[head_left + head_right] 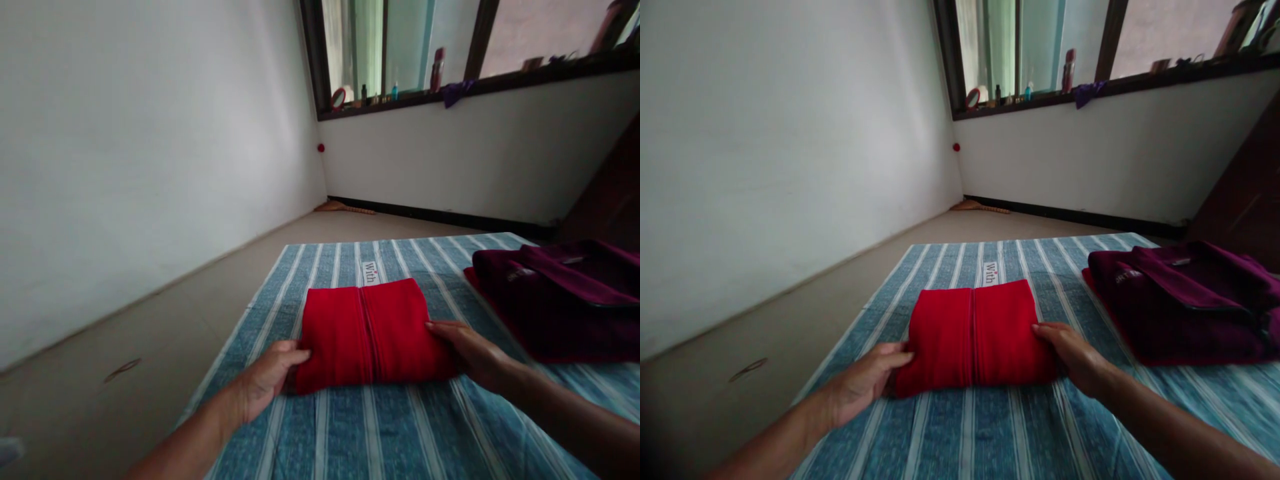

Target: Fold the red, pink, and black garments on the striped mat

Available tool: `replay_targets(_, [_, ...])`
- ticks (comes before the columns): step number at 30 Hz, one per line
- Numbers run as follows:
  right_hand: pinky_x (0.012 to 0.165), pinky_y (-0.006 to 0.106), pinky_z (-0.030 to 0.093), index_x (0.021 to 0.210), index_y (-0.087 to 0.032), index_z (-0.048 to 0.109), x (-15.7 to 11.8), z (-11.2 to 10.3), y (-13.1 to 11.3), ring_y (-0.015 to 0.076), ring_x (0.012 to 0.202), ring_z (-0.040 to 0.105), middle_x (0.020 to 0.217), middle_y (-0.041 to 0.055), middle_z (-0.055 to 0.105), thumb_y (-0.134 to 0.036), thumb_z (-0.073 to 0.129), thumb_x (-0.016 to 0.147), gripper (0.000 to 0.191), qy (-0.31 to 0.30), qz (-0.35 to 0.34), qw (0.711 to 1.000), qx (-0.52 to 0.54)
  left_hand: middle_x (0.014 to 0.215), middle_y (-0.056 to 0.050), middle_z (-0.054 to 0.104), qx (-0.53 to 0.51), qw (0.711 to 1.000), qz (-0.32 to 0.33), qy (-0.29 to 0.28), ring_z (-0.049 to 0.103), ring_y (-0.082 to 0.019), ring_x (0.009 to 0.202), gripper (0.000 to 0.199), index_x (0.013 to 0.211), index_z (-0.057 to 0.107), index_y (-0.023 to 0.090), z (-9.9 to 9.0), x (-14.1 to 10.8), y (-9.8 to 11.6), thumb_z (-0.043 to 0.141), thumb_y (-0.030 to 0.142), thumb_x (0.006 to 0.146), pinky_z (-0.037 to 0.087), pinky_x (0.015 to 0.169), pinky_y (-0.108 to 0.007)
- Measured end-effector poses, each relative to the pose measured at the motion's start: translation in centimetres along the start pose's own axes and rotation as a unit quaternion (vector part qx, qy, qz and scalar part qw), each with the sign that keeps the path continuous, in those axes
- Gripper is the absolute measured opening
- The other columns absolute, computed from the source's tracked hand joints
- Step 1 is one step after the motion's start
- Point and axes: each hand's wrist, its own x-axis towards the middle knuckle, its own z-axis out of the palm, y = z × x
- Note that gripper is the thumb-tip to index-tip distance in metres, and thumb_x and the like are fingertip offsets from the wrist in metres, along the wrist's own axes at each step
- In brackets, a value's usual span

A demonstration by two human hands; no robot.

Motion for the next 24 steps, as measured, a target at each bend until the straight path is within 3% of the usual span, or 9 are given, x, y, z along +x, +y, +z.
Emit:
replay_targets(3, [0.061, 0.027, 0.054, 0.078, -0.016, 0.066, -0.2, 0.2, -0.2, 0.0156, 0.061, 0.063, 0.074, 0.0057, 0.07, -0.046, 0.06, 0.083, 0.03, -0.014, 0.105, 0.99, 0.096, 0.082, -0.008, 0.074, -0.035, 0.999, -0.022, 0.022, 0.068, -0.02, 0.07, 0.038, 0.097, 0.067, 0.013, 0.2, 0.1, -0.2, 0.072, 0.039, 0.07, 0.053, 0.07, -0.032])
replay_targets(6, [0.076, 0.031, 0.054, 0.09, -0.015, 0.068, -0.6, 0.3, -0.7, 0.0186, 0.076, 0.068, 0.091, 0.0086, 0.073, -0.045, 0.063, 0.083, 0.031, -0.056, 0.106, 0.984, 0.13, 0.088, -0.009, 0.074, -0.021, 0.999, -0.024, 0.016, 0.069, -0.022, 0.075, 0.042, 0.097, 0.067, 0.014, 0.4, -0.2, 0.1, 0.071, 0.047, 0.072, 0.053, 0.071, -0.032])
replay_targets(9, [0.074, 0.029, 0.054, 0.094, -0.014, 0.069, -0.4, 0.4, -0.7, 0.0191, 0.078, 0.068, 0.091, 0.0083, 0.073, -0.041, 0.066, 0.082, 0.029, -0.061, 0.084, 0.983, 0.148, 0.091, -0.011, 0.074, -0.02, 0.999, 0.004, 0.048, 0.07, -0.025, 0.082, 0.044, 0.098, 0.066, 0.012, 1.0, -0.4, 0.8, 0.075, 0.044, 0.069, 0.053, 0.075, -0.034])
replay_targets(13, [0.072, 0.028, 0.054, 0.098, -0.017, 0.067, 0.2, 0.9, -0.2, 0.0192, 0.078, 0.069, 0.09, 0.0047, 0.074, -0.034, 0.071, 0.078, 0.027, -0.016, 0.034, 0.982, 0.183, 0.096, -0.01, 0.074, -0.057, 0.992, 0.071, 0.091, 0.07, -0.024, 0.086, 0.05, 0.106, 0.063, 0.013, 1.9, 0.0, 1.6, 0.078, 0.037, 0.065, 0.053, 0.08, -0.035])
replay_targets(17, [0.068, 0.03, 0.054, 0.094, -0.019, 0.068, 0.9, 1.4, 0.4, 0.0205, 0.073, 0.069, 0.084, 0.0043, 0.074, -0.033, 0.07, 0.077, 0.022, 0.031, 0.072, 0.982, 0.174, 0.09, -0.011, 0.074, -0.055, 0.995, 0.029, 0.083, 0.07, -0.026, 0.083, 0.046, 0.097, 0.064, 0.013, 2.0, 0.7, 1.0, 0.079, 0.037, 0.062, 0.054, 0.079, -0.036])
replay_targets(19, [0.068, 0.029, 0.054, 0.091, -0.018, 0.068, 1.1, 1.3, 0.5, 0.0202, 0.072, 0.069, 0.083, 0.0054, 0.074, -0.033, 0.068, 0.078, 0.02, 0.022, 0.095, 0.983, 0.153, 0.086, -0.011, 0.074, -0.01, 0.997, 0.008, 0.08, 0.07, -0.027, 0.082, 0.042, 0.092, 0.064, 0.013, 1.7, 0.9, 0.6, 0.076, 0.041, 0.063, 0.054, 0.077, -0.037])
replay_targets(21, [0.069, 0.029, 0.054, 0.09, -0.018, 0.068, 1.1, 1.2, 0.5, 0.0196, 0.072, 0.069, 0.084, 0.0061, 0.074, -0.035, 0.067, 0.079, 0.02, 0.01, 0.099, 0.985, 0.142, 0.081, -0.011, 0.073, 0.089, 0.99, 0.012, 0.113, 0.069, -0.028, 0.08, 0.041, 0.089, 0.065, 0.014, 1.2, 0.9, 0.6, 0.071, 0.048, 0.067, 0.055, 0.073, -0.038])
replay_targets(23, [0.069, 0.029, 0.054, 0.09, -0.018, 0.067, 1.2, 1.1, 0.5, 0.0193, 0.072, 0.068, 0.084, 0.0059, 0.073, -0.037, 0.066, 0.08, 0.022, 0.006, 0.094, 0.986, 0.134, 0.082, -0.011, 0.072, 0.227, 0.953, 0.052, 0.192, 0.069, -0.029, 0.081, 0.04, 0.091, 0.064, 0.014, 1.1, 0.9, 1.0, 0.064, 0.048, 0.072, 0.054, 0.073, -0.041])
replay_targets(24, [0.069, 0.029, 0.054, 0.091, -0.018, 0.067, 1.2, 1.1, 0.5, 0.0192, 0.072, 0.068, 0.084, 0.0055, 0.073, -0.039, 0.066, 0.08, 0.024, 0.005, 0.089, 0.988, 0.126, 0.087, -0.012, 0.071, 0.299, 0.919, 0.094, 0.24, 0.068, -0.03, 0.086, 0.038, 0.095, 0.063, 0.013, 1.2, 0.9, 1.3, 0.062, 0.046, 0.074, 0.054, 0.076, -0.043])
